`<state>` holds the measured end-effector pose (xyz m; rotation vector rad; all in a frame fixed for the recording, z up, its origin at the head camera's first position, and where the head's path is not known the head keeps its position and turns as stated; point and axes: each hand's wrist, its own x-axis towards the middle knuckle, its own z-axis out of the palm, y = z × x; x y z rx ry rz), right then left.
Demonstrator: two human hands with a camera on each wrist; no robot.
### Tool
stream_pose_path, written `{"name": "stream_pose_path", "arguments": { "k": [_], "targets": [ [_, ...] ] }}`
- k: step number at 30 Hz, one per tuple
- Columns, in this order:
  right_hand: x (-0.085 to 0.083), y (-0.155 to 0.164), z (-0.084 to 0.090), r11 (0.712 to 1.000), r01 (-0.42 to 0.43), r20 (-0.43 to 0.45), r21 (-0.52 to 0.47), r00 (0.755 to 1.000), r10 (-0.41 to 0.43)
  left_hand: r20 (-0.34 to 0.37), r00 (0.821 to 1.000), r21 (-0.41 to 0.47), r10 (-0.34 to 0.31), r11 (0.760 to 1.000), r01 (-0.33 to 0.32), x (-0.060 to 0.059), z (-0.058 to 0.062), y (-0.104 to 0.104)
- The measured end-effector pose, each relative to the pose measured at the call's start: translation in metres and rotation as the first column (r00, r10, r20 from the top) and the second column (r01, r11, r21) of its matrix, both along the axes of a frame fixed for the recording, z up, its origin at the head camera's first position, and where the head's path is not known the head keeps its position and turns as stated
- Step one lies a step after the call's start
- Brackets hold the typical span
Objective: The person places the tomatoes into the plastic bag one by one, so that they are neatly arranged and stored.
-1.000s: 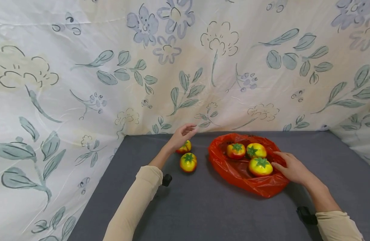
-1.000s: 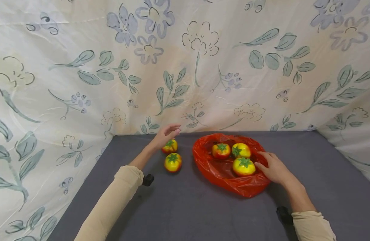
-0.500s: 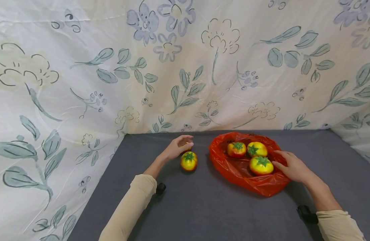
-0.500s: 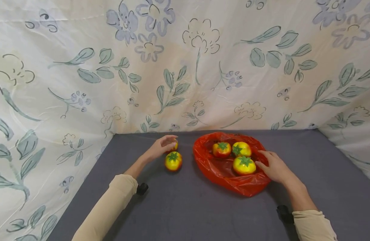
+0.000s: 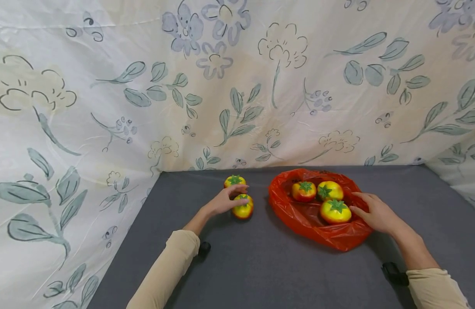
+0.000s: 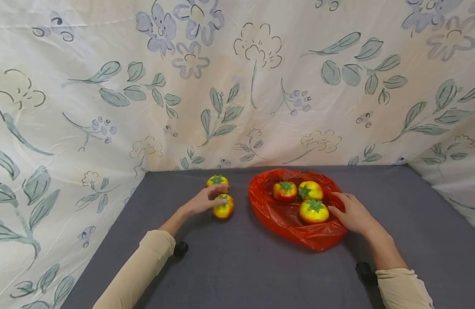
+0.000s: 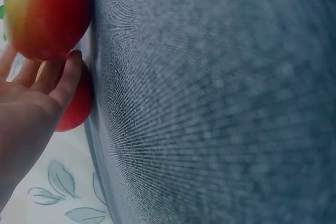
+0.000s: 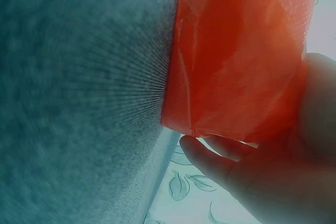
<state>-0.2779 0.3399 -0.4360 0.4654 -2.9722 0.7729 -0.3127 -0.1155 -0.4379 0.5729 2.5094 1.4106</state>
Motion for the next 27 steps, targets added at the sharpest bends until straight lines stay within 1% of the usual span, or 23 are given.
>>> {"name": "stream_pose_path", "arguments": {
  "k": [1, 2, 6, 8, 9, 14, 19, 23, 27],
  "targets": [
    [0.0, 0.0002, 0.0, 1.0, -0.001, -0.001, 0.0, 1.0, 0.001, -0.001, 1.0, -0.006, -0.001, 1.0, 0.001, 0.0003, -0.0007, -0.0004],
    [-0.0001, 0.0003, 0.0, 1.0, -0.001, -0.002, 0.0, 1.0, 0.001, 0.007, 1.0, -0.008, -0.008, 1.0, 0.008, 0.0035, 0.003, -0.0001],
    [-0.0001, 0.0008, 0.0006, 1.0, -0.005, -0.008, -0.002, 1.0, 0.005, 0.008, 1.0, -0.023, -0.026, 0.999, 0.026, 0.0048, 0.0028, -0.0018],
    [0.0, 0.0009, 0.0008, 1.0, -0.006, -0.008, -0.002, 1.0, 0.006, 0.011, 0.999, -0.034, -0.034, 0.999, 0.034, 0.0047, 0.0017, -0.0028],
    [0.0001, 0.001, 0.0009, 1.0, -0.007, -0.009, -0.002, 1.0, 0.007, 0.004, 0.999, -0.042, -0.033, 0.999, 0.033, 0.0018, -0.0029, -0.0042],
    [0.0007, 0.001, 0.001, 1.0, -0.011, -0.01, -0.006, 1.0, 0.011, -0.005, 0.998, -0.056, -0.058, 0.997, 0.058, 0.0014, -0.006, -0.0066],
    [0.0007, 0.0011, 0.0002, 1.0, -0.009, -0.007, -0.004, 1.0, 0.009, -0.005, 0.996, -0.063, -0.09, 0.994, 0.089, 0.0032, -0.007, -0.0076],
    [0.0007, 0.0014, -0.0003, 1.0, -0.009, -0.008, -0.005, 1.0, 0.009, 0.002, 0.995, -0.088, -0.095, 0.992, 0.095, 0.0049, -0.0067, -0.0083],
    [0.0009, 0.0016, -0.0009, 1.0, -0.012, -0.011, -0.006, 1.0, 0.012, 0.005, 0.994, -0.084, -0.113, 0.99, 0.113, 0.0058, -0.0069, -0.0091]
  ]
}}
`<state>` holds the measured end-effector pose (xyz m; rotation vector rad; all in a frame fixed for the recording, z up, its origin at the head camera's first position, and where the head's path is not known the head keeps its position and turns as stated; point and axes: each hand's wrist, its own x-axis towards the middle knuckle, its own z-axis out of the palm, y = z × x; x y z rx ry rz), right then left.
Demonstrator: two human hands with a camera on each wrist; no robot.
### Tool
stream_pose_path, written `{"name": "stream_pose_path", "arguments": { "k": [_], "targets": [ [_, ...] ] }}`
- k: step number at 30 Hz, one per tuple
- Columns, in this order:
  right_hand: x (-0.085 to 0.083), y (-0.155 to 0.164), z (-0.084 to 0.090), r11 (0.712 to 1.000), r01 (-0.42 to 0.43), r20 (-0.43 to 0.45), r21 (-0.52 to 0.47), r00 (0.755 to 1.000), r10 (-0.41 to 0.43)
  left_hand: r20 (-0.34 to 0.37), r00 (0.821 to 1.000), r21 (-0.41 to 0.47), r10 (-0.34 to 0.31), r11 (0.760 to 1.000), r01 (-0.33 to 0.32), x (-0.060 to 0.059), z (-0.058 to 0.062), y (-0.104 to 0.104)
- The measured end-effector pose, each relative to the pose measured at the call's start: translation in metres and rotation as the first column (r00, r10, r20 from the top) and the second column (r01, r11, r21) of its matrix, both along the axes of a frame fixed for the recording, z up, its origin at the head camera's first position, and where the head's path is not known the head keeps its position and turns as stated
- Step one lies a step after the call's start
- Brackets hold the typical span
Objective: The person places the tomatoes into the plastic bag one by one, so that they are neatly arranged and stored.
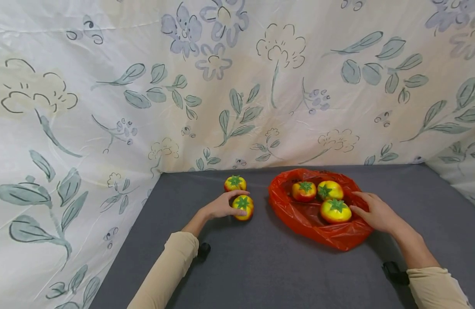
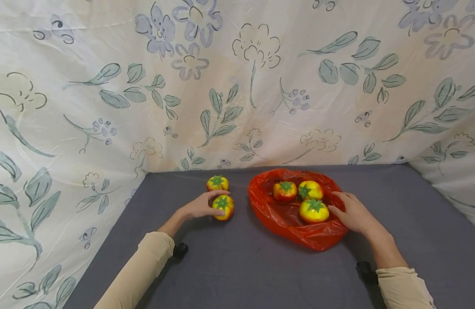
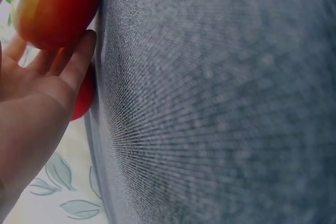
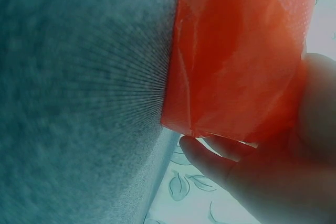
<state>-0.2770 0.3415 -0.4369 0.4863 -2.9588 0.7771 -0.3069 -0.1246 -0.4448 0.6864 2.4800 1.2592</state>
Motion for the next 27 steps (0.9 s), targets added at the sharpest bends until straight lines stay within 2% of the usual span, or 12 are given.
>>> {"name": "stream_pose_path", "arguments": {
  "k": [13, 22, 27],
  "targets": [
    [0.001, -0.001, 0.0, 1.0, 0.006, -0.004, 0.007, 1.0, -0.006, 0.005, 1.0, 0.016, -0.017, 1.0, 0.017, 0.001, 0.001, -0.001],
    [0.0, 0.0, -0.001, 1.0, 0.009, 0.006, 0.009, 1.0, -0.009, 0.014, 1.0, 0.083, 0.023, 0.996, -0.024, -0.003, 0.006, -0.007],
    [0.0, 0.0, -0.001, 1.0, 0.016, 0.013, 0.011, 1.0, -0.016, 0.034, 0.999, 0.172, 0.034, 0.984, -0.04, -0.004, 0.015, -0.008]
  ]
}}
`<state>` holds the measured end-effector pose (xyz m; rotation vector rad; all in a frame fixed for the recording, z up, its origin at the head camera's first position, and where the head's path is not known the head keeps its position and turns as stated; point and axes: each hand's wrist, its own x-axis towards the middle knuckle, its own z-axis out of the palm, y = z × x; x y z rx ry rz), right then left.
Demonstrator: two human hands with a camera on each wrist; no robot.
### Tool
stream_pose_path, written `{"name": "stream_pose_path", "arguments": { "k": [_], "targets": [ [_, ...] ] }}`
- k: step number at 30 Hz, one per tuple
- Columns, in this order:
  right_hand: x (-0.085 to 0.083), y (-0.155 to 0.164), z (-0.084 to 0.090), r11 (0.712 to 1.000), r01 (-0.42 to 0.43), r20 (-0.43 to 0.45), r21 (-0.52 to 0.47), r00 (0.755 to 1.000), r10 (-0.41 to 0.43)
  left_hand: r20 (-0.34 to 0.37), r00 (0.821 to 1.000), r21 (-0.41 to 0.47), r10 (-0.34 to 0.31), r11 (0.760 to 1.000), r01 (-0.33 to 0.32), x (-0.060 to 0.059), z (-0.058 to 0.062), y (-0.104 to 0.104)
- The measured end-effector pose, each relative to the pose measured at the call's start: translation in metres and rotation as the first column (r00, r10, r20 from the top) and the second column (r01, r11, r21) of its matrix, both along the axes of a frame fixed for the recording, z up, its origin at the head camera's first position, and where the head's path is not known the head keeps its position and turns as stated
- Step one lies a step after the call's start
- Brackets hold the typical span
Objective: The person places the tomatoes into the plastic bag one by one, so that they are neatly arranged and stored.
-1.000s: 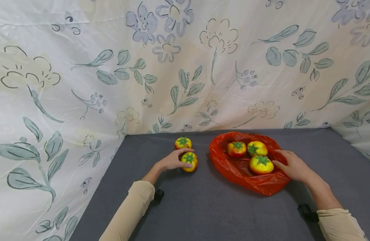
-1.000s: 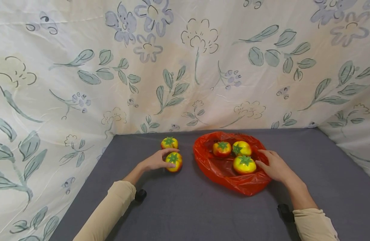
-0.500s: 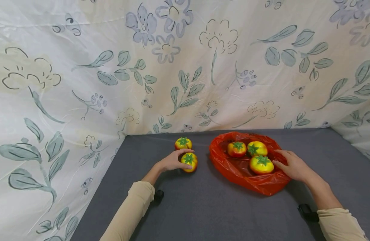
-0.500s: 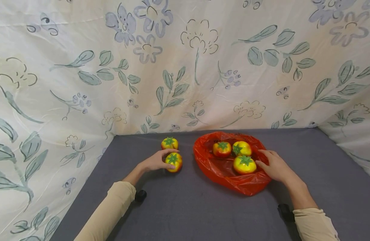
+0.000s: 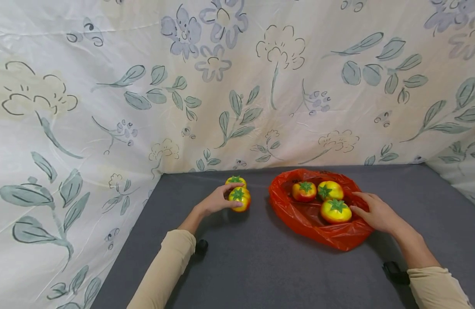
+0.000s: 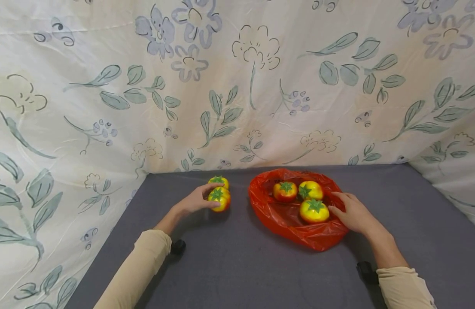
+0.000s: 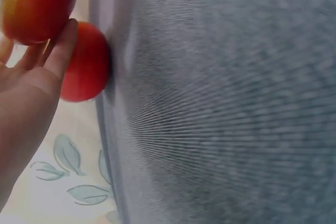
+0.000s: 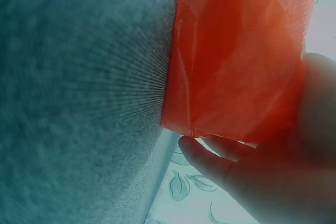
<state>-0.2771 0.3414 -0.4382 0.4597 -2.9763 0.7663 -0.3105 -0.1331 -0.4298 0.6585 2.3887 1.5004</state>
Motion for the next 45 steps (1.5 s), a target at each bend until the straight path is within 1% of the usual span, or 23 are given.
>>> {"name": "stream_pose_path", "arguments": {
  "k": [3, 7, 10, 12, 17, 19, 23, 27, 30, 34, 37, 39, 43, 45],
  "targets": [
    [0.0, 0.0, 0.001, 1.0, 0.0, 0.001, 0.0, 1.0, 0.0, -0.012, 1.0, 0.051, -0.003, 0.999, 0.003, -0.001, 0.005, 0.0],
    [0.0, 0.0, 0.001, 1.0, -0.001, 0.001, -0.001, 1.0, 0.001, -0.036, 0.999, 0.087, 0.014, 0.996, -0.011, -0.003, 0.013, 0.002],
    [0.0, 0.0, 0.001, 1.0, -0.002, -0.001, -0.002, 1.0, 0.002, -0.045, 0.999, 0.115, 0.013, 0.993, -0.008, -0.003, 0.019, 0.005],
    [-0.001, 0.0, 0.001, 1.0, -0.003, -0.003, -0.001, 1.0, 0.003, -0.033, 0.999, 0.124, 0.011, 0.992, -0.007, 0.001, 0.031, 0.009],
    [-0.002, -0.001, 0.002, 1.0, -0.007, -0.006, 0.002, 1.0, 0.007, -0.052, 0.999, 0.157, 0.016, 0.988, -0.007, -0.001, 0.04, 0.019],
    [-0.001, -0.001, 0.002, 1.0, -0.008, -0.006, 0.003, 1.0, 0.008, -0.073, 0.997, 0.178, 0.015, 0.984, -0.002, -0.006, 0.037, 0.022],
    [-0.001, -0.002, 0.003, 1.0, -0.01, -0.004, 0.002, 1.0, 0.01, -0.092, 0.996, 0.185, 0.006, 0.983, 0.012, -0.006, 0.044, 0.035],
    [-0.001, -0.002, 0.003, 1.0, -0.009, -0.006, 0.002, 1.0, 0.009, -0.129, 0.991, 0.184, -0.02, 0.982, 0.044, -0.006, 0.048, 0.052],
    [0.0, -0.002, 0.002, 1.0, -0.005, -0.004, 0.006, 1.0, 0.005, -0.133, 0.991, 0.196, -0.027, 0.979, 0.053, -0.005, 0.051, 0.066],
    [0.0, -0.001, 0.001, 1.0, -0.004, -0.006, 0.007, 1.0, 0.004, -0.135, 0.991, 0.212, -0.009, 0.976, 0.038, -0.002, 0.057, 0.082],
    [0.001, -0.001, 0.001, 1.0, -0.005, -0.008, 0.004, 1.0, 0.005, -0.148, 0.989, 0.229, -0.011, 0.972, 0.045, -0.001, 0.063, 0.094],
    [0.001, 0.0, 0.001, 1.0, -0.006, -0.01, 0.004, 1.0, 0.006, -0.143, 0.99, 0.236, -0.01, 0.971, 0.044, 0.0, 0.066, 0.102],
    [0.001, 0.0, 0.001, 1.0, -0.012, -0.014, 0.008, 1.0, 0.012, -0.131, 0.991, 0.223, -0.004, 0.974, 0.033, 0.002, 0.07, 0.117],
    [0.002, 0.0, 0.0, 1.0, -0.016, -0.015, 0.009, 1.0, 0.016, -0.125, 0.992, 0.205, 0.01, 0.979, 0.016, 0.004, 0.071, 0.125]
  ]
}}
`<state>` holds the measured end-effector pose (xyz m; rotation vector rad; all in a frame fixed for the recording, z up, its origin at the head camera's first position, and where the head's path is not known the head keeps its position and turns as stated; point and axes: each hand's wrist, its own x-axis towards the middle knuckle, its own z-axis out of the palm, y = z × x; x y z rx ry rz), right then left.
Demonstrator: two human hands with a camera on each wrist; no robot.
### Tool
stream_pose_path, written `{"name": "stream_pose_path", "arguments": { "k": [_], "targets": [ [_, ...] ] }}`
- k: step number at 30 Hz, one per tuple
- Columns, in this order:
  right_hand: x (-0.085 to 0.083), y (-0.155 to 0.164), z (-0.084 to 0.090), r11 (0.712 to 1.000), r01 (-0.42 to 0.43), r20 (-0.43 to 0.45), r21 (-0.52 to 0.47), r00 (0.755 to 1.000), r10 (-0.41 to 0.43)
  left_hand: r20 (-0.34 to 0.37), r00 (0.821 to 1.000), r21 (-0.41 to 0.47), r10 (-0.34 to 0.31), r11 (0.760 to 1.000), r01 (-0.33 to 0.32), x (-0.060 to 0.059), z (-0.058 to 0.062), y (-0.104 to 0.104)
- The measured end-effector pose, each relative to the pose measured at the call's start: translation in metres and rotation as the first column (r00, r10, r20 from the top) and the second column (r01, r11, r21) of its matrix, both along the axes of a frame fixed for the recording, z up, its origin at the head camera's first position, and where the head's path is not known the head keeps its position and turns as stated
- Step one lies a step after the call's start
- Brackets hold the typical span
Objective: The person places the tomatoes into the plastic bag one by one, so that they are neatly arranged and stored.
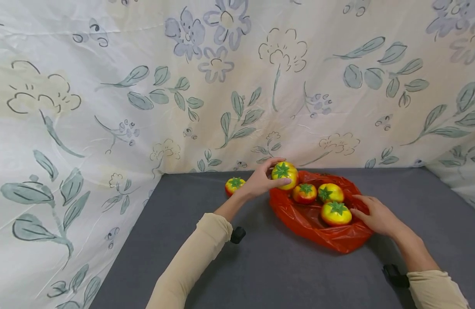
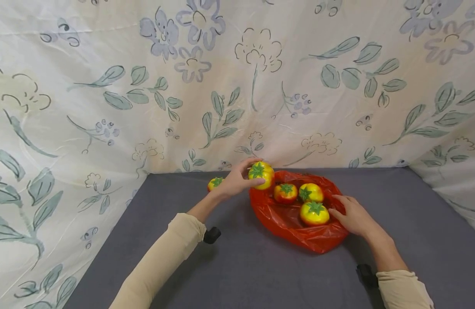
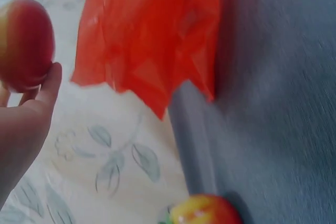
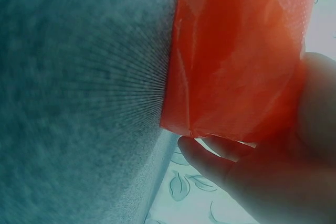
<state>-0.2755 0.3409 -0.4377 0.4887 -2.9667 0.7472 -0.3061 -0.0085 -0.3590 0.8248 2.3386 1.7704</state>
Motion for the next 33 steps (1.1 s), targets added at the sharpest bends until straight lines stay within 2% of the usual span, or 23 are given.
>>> {"name": "stream_pose_path", "arguments": {
  "k": [3, 9, 16, 26, 33],
  "targets": [
    [0.001, 0.0, 0.001, 1.0, -0.002, -0.005, -0.003, 1.0, 0.002, -0.006, 1.0, -0.01, 0.009, 1.0, -0.009, 0.002, 0.001, 0.013],
    [0.002, 0.001, 0.0, 1.0, 0.005, -0.004, -0.005, 1.0, -0.005, -0.029, 0.999, -0.051, 0.017, 0.999, -0.019, 0.005, -0.004, 0.039],
    [0.001, 0.002, 0.0, 1.0, 0.004, 0.0, -0.001, 1.0, -0.004, 0.022, 1.0, -0.065, 0.013, 0.998, -0.012, 0.011, -0.016, 0.061],
    [0.004, -0.002, 0.002, 1.0, 0.012, 0.009, -0.005, 1.0, -0.012, 0.054, 0.998, -0.098, 0.023, 0.995, -0.018, 0.015, -0.019, 0.07],
    [0.009, -0.004, 0.0, 1.0, 0.027, 0.009, 0.002, 1.0, -0.027, 0.059, 0.996, -0.167, 0.063, 0.985, -0.052, 0.017, -0.027, 0.073]
  ]
}}
